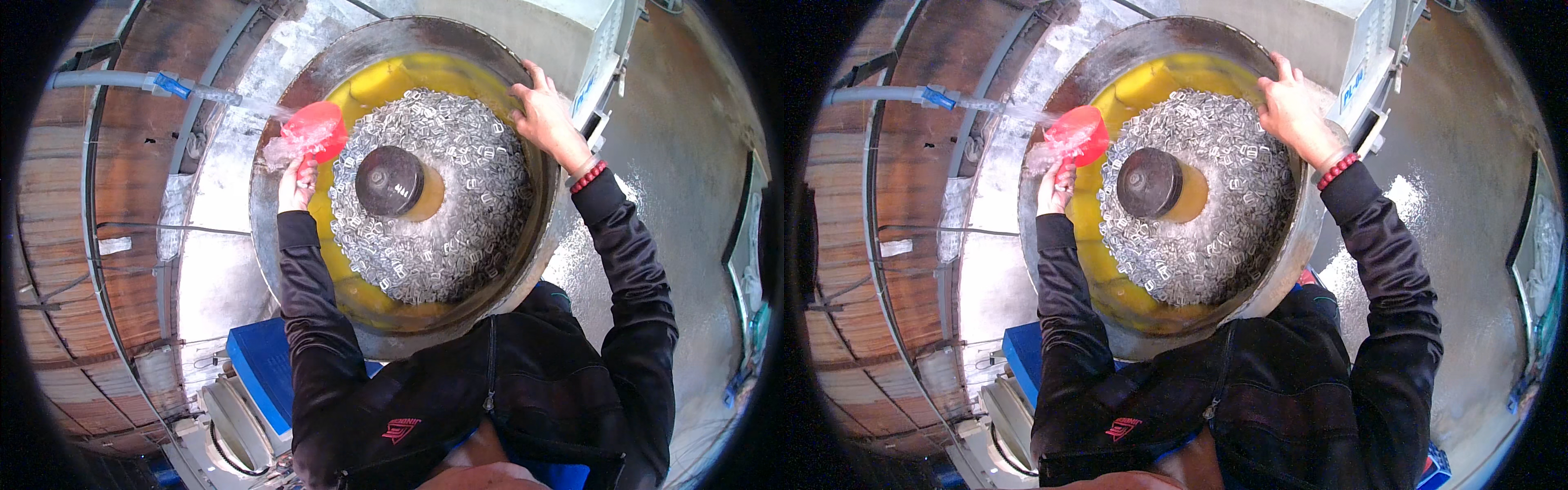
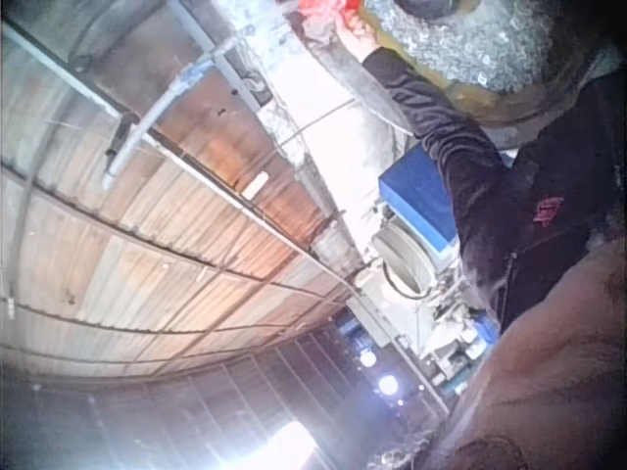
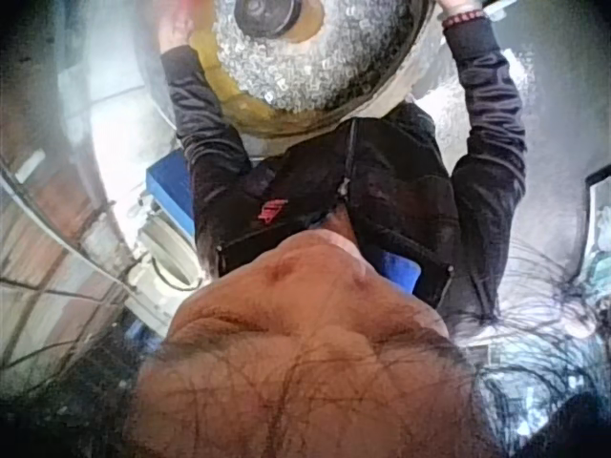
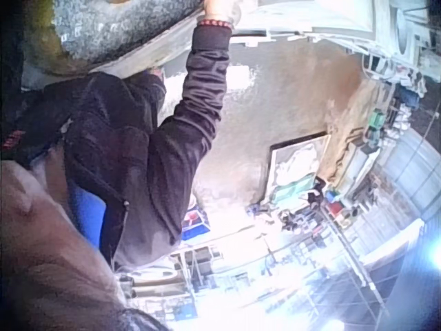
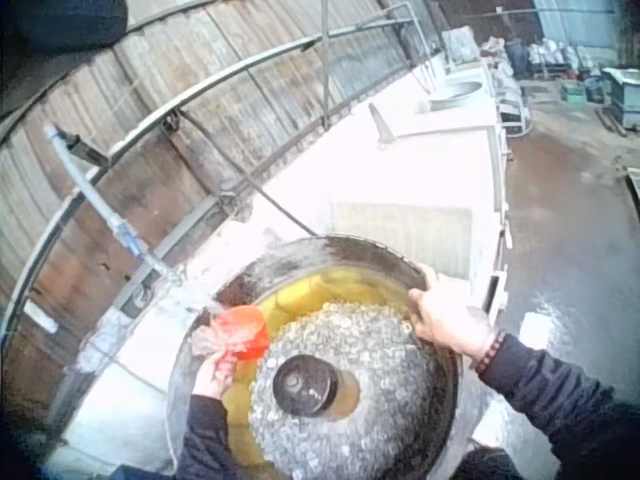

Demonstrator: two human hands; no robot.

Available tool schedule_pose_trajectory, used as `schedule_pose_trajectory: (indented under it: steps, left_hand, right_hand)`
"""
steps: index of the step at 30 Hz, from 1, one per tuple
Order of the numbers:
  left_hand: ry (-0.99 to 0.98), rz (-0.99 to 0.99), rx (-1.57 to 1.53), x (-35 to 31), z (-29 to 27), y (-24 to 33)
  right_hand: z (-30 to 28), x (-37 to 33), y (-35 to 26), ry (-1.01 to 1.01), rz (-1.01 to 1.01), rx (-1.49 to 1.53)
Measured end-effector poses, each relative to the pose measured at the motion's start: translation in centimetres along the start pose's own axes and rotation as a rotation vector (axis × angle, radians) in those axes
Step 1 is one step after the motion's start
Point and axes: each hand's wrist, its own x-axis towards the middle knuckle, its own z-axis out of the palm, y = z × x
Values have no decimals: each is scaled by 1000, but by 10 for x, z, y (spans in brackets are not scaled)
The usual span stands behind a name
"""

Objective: The person pours a yellow liquid from a red scoop into a large rotating industrial drum containing small metallic parts. The person repeatedly scoops and pours the liquid while the drum spins, then walks away from the machine.

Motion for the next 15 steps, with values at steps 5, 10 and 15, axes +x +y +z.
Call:
schedule_pose_trajectory:
  steps: [5, 10, 15]
  left_hand:
    - [187, 321, 602, -38, 44, -1]
    - [278, 331, 1545, -95, 87, 17]
    - [360, 331, 1746, -106, 75, 23]
  right_hand:
    - [1, 2, -1, -10, -4, -26]
    - [1, 1, -1, -11, -10, -38]
    - [1, 1, -1, -24, 6, -11]
